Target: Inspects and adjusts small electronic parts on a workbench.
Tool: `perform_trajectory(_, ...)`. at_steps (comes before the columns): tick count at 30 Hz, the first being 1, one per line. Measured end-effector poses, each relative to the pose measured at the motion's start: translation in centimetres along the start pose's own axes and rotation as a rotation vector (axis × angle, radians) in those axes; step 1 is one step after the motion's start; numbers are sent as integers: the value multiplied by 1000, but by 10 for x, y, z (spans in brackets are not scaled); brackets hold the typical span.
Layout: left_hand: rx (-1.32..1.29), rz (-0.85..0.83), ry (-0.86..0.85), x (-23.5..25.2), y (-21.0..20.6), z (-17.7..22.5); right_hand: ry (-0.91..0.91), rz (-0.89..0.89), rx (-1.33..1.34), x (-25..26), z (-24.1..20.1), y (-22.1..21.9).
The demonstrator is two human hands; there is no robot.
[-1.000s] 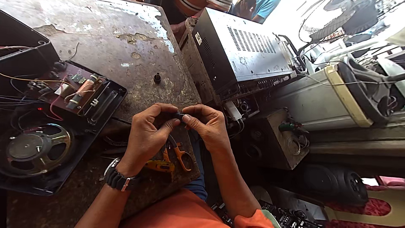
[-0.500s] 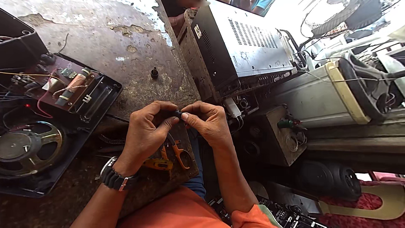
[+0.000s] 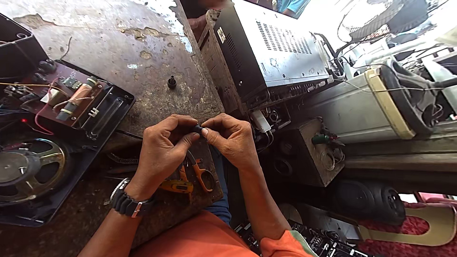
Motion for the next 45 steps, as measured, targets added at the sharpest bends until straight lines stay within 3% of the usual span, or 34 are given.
perform_trajectory(15, -69, 38, -23, 0, 0, 3, 95, 15, -72, -5, -13, -1)
perform_trajectory(30, -63, 48, -93, 1, 0, 8, 110, -3, 44, -4, -10, 3)
perform_trajectory(45, -72, 95, -145, 1, 5, 9, 395, 153, -186, -12, -25, -1)
Point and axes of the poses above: each hand's wrist, its own x-axis towards the middle knuckle, its own y-axis out of the back of the hand, z = x × y, the point moved 6 cm from there along x, towards the middle knuckle, and after that the axes turned 15 degrees about -y, right-handed, at the moved point
